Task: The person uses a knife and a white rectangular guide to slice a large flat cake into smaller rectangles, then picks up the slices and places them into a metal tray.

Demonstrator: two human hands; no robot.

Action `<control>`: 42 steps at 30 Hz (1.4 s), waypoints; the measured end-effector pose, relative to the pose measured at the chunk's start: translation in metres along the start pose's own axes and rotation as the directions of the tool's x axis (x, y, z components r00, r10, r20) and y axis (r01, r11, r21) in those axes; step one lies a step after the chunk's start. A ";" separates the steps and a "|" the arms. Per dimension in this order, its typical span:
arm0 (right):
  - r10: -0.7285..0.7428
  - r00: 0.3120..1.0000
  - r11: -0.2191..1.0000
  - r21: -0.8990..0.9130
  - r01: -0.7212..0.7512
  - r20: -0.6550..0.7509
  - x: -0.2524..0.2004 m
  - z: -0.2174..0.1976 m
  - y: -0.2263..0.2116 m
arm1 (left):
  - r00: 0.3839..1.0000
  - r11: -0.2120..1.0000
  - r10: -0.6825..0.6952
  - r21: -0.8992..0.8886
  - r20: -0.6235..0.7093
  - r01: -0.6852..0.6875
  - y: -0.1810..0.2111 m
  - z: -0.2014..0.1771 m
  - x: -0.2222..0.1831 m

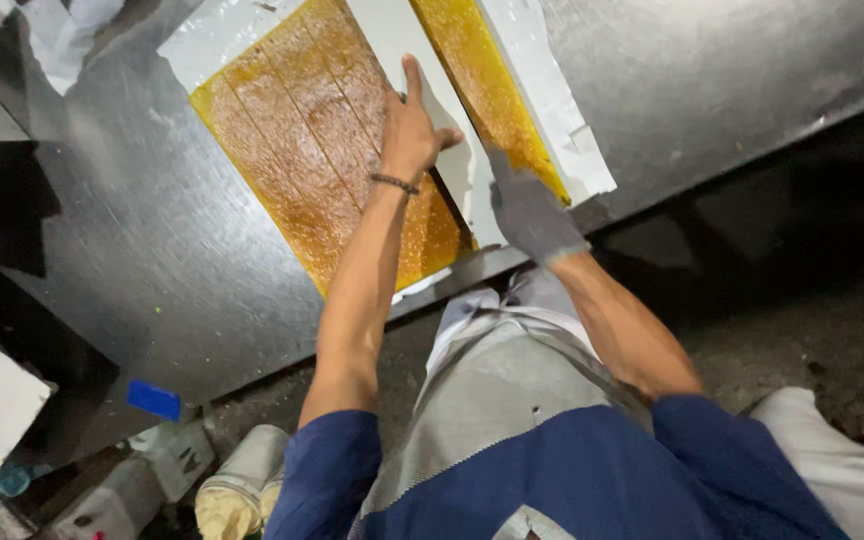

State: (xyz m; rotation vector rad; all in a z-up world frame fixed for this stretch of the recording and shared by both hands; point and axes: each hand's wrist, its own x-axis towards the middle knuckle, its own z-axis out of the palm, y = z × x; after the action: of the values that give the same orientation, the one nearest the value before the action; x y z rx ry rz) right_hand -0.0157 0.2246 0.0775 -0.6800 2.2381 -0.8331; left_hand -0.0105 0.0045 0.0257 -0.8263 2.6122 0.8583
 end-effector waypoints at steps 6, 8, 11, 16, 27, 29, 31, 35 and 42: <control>-0.009 1.000 0.999 0.052 0.010 -0.017 -0.036 0.004 0.012 | 0.994 0.995 0.099 -0.016 -0.055 -0.100 -0.018 0.012 0.001; -0.009 1.000 0.997 0.070 0.010 -0.022 -0.056 0.003 0.010 | 0.994 0.995 0.097 0.002 -0.056 -0.097 -0.020 0.013 0.010; 0.070 0.997 0.996 0.042 -0.072 0.044 -0.067 0.000 0.007 | 0.993 0.995 0.098 0.031 -0.072 -0.096 -0.029 0.023 0.014; 0.088 0.991 0.993 0.068 -0.095 0.099 -0.086 0.001 0.014 | 1.000 0.999 0.031 0.035 0.001 -0.031 -0.029 0.019 0.016; 0.186 0.976 0.982 -0.016 -0.186 0.110 -0.148 0.006 0.020 | 0.992 0.991 0.111 0.078 -0.053 -0.107 -0.029 0.020 0.014; 0.242 0.957 0.970 -0.030 -0.241 0.161 -0.157 -0.001 0.017 | 0.984 0.985 0.158 0.083 -0.080 -0.152 -0.032 0.021 0.017; 0.251 0.952 0.968 -0.016 -0.252 0.172 -0.151 0.001 0.020 | 0.969 0.974 0.221 0.067 -0.108 -0.214 -0.037 0.023 0.016; 0.178 0.983 0.984 0.003 -0.179 0.051 -0.154 0.017 0.031 | 0.976 0.979 0.203 0.053 -0.078 -0.199 -0.044 0.023 0.024; 0.219 0.973 0.975 0.023 -0.221 0.074 -0.174 0.030 0.042 | 0.981 0.983 0.176 0.064 -0.082 -0.171 -0.045 0.024 0.023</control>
State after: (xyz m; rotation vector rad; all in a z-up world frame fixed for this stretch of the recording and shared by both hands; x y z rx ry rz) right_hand 0.1103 0.3540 0.0976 -0.4299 2.1840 -0.7201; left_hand -0.0003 -0.0211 -0.0229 -0.6412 2.8046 0.8049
